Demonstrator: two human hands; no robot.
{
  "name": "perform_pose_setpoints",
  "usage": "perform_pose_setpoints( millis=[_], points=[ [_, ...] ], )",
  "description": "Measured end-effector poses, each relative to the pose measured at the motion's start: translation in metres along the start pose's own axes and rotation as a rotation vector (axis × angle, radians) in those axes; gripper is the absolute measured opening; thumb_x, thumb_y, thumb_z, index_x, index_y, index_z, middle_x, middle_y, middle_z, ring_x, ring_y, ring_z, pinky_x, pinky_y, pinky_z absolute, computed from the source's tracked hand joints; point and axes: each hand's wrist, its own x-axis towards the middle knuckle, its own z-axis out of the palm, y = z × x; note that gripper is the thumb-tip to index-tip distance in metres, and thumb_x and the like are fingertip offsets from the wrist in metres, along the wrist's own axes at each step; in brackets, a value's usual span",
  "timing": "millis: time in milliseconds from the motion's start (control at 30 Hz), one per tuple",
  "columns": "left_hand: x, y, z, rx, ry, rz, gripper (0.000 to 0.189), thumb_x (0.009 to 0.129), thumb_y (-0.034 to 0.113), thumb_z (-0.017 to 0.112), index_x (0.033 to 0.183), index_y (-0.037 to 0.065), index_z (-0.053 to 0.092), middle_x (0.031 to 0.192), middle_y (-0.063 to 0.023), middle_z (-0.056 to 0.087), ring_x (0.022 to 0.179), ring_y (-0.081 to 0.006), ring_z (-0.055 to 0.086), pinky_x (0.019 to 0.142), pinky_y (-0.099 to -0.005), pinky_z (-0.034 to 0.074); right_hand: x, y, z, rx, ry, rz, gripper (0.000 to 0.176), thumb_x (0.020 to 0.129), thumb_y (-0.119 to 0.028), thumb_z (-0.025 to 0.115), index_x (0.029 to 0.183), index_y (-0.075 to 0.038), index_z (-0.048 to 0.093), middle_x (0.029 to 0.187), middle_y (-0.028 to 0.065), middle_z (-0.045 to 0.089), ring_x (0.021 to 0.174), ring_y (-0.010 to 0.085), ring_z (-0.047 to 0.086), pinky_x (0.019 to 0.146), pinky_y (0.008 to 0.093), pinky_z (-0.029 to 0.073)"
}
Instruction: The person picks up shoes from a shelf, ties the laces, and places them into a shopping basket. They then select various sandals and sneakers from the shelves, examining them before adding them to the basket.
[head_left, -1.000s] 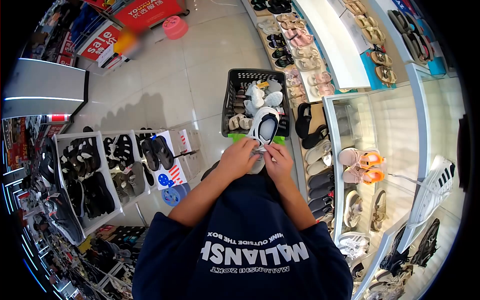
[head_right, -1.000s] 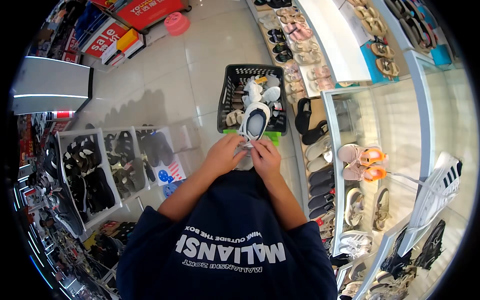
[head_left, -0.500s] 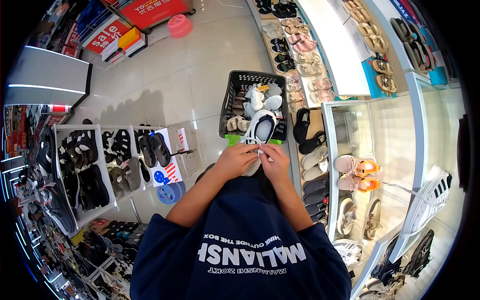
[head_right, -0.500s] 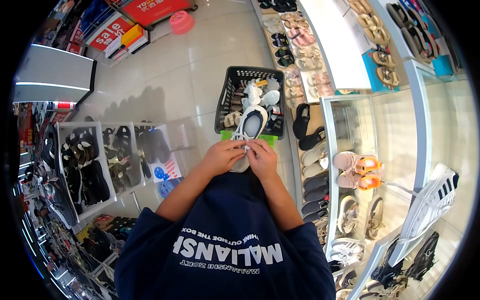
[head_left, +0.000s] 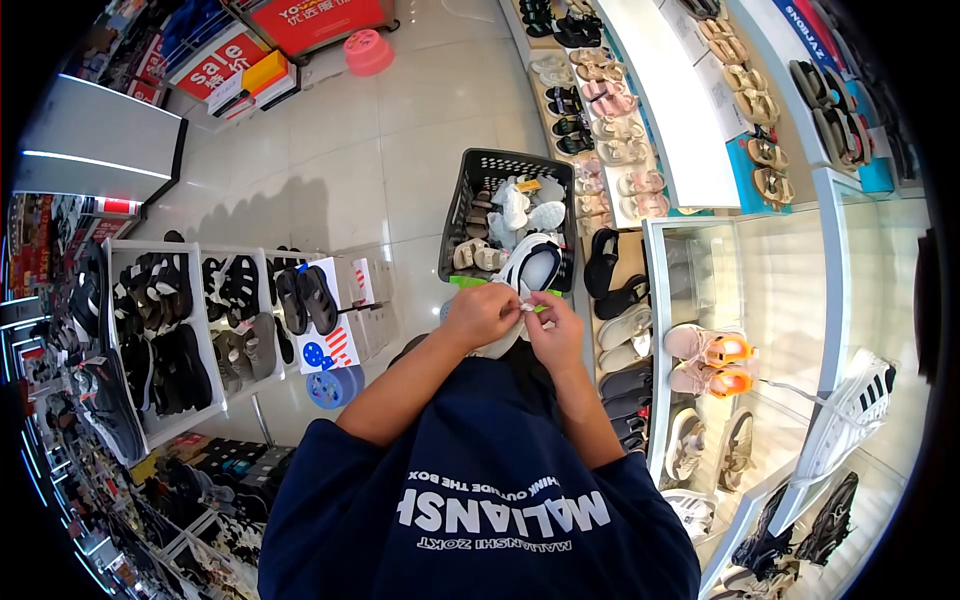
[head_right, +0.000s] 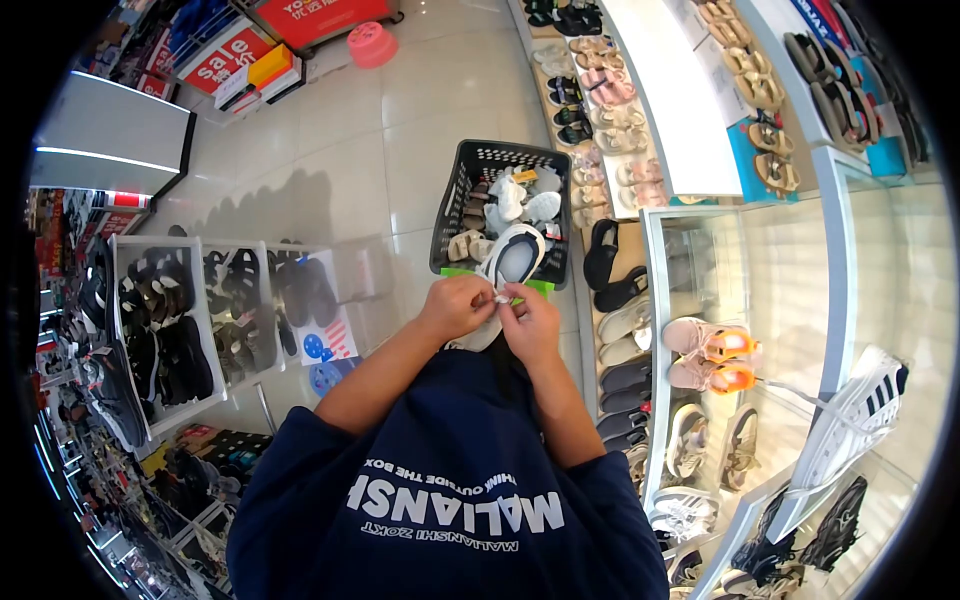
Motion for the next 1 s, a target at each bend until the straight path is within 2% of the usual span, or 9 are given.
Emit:
perform_pose_setpoints(
  millis=[200, 300, 400, 500, 600, 700, 800, 900, 1000],
  points=[
    [-0.007, 0.002, 0.002, -0.214, 0.004, -0.323, 0.021, 0.073, 0.01, 0.08, 0.088, 0.009, 0.064, 0.072, -0.0049, 0.064, 0.06, -0.0204, 0.065, 0.054, -0.0328, 0.051, -0.002, 0.012, -0.003, 0.354, -0.145, 0.24, 0.041, 0.09, 0.005, 0.068, 0.128, -0.002, 0.055, 0.105, 0.005, 0.067, 0.063, 0.0018, 0.055, 0.055, 0.0209, 0.044],
    [-0.003, -0.001, 0.0, -0.121, 0.111, -0.112, 0.018, 0.075, 0.01, 0.077, 0.088, 0.009, 0.066, 0.075, -0.0055, 0.065, 0.061, -0.0223, 0.065, 0.055, -0.0339, 0.052, 0.002, -0.003, -0.011, 0.545, -0.351, 0.535, 0.048, 0.088, 0.007, 0.069, 0.132, -0.004, 0.05, 0.104, 0.0038, 0.063, 0.065, 0.0022, 0.053, 0.056, 0.019, 0.042],
    [0.0, -0.006, -0.003, 0.017, 0.158, 0.048, 0.016, 0.077, 0.009, 0.075, 0.091, 0.009, 0.068, 0.078, -0.0065, 0.066, 0.064, -0.0247, 0.066, 0.057, -0.0352, 0.053, 0.006, -0.004, -0.007, 0.528, -0.423, 0.387, 0.05, 0.087, 0.006, 0.072, 0.13, -0.005, 0.05, 0.102, 0.0017, 0.061, 0.065, 0.0023, 0.052, 0.055, 0.0183, 0.04],
    [0.0, -0.008, -0.006, 0.064, 0.169, 0.108, 0.014, 0.078, 0.008, 0.074, 0.091, 0.009, 0.07, 0.078, -0.0076, 0.066, 0.066, -0.0268, 0.066, 0.058, -0.0366, 0.053, 0.009, -0.012, 0.002, 0.407, -0.388, 0.342, 0.046, 0.086, 0.007, 0.072, 0.125, -0.005, 0.052, 0.098, 0.0008, 0.06, 0.063, 0.002, 0.051, 0.054, 0.0179, 0.038],
    [-0.004, -0.01, -0.01, -0.013, 0.144, 0.048, 0.011, 0.079, 0.009, 0.075, 0.089, 0.008, 0.07, 0.077, -0.0083, 0.066, 0.068, -0.0268, 0.067, 0.059, -0.0364, 0.053, 0.006, -0.011, 0.006, 0.181, -0.363, 0.33, 0.036, 0.086, 0.004, 0.074, 0.116, -0.004, 0.055, 0.093, -0.0009, 0.06, 0.061, 0.002, 0.051, 0.054, 0.0194, 0.04],
    [-0.01, -0.02, -0.02, -0.172, -0.01, -0.049, 0.012, 0.081, 0.013, 0.078, 0.087, 0.008, 0.07, 0.077, -0.009, 0.066, 0.069, -0.0275, 0.067, 0.061, -0.0367, 0.053, -0.002, -0.003, 0.01, 0.083, -0.171, 0.187, 0.022, 0.087, 0.001, 0.077, 0.105, -0.003, 0.064, 0.085, -0.0002, 0.064, 0.063, 0.0029, 0.057, 0.054, 0.0199, 0.043],
    [-0.01, -0.027, -0.029, -0.247, -0.119, -0.103, 0.017, 0.082, 0.019, 0.082, 0.086, 0.007, 0.07, 0.078, -0.0093, 0.067, 0.07, -0.0282, 0.068, 0.064, -0.0371, 0.053, -0.003, -0.022, -0.002, -0.037, -0.203, 0.341, 0.01, 0.085, -0.001, 0.079, 0.091, -0.002, 0.07, 0.093, 0.0078, 0.074, 0.07, 0.01, 0.068, 0.075, 0.0274, 0.057],
    [-0.009, -0.028, -0.034, -0.261, -0.199, -0.072, 0.021, 0.083, 0.023, 0.082, 0.084, 0.007, 0.07, 0.078, -0.0095, 0.068, 0.071, -0.0292, 0.068, 0.066, -0.0379, 0.053, 0.002, -0.021, -0.005, -0.332, -0.09, -0.162, 0.007, 0.085, -0.005, 0.079, 0.085, -0.003, 0.072, 0.085, 0.0089, 0.075, 0.07, 0.0196, 0.072, 0.096, 0.0447, 0.056],
    [-0.004, -0.033, -0.043, -0.217, -0.268, -0.04, 0.021, 0.083, 0.025, 0.081, 0.084, 0.007, 0.07, 0.08, -0.0096, 0.069, 0.073, -0.0294, 0.068, 0.066, -0.0387, 0.053, -0.001, -0.029, -0.012, -0.386, -0.104, -0.119, 0.01, 0.083, -0.006, 0.078, 0.092, -0.005, 0.072, 0.078, 0.0109, 0.07, 0.071, 0.031, 0.069, 0.107, 0.052, 0.049]
  ],
)
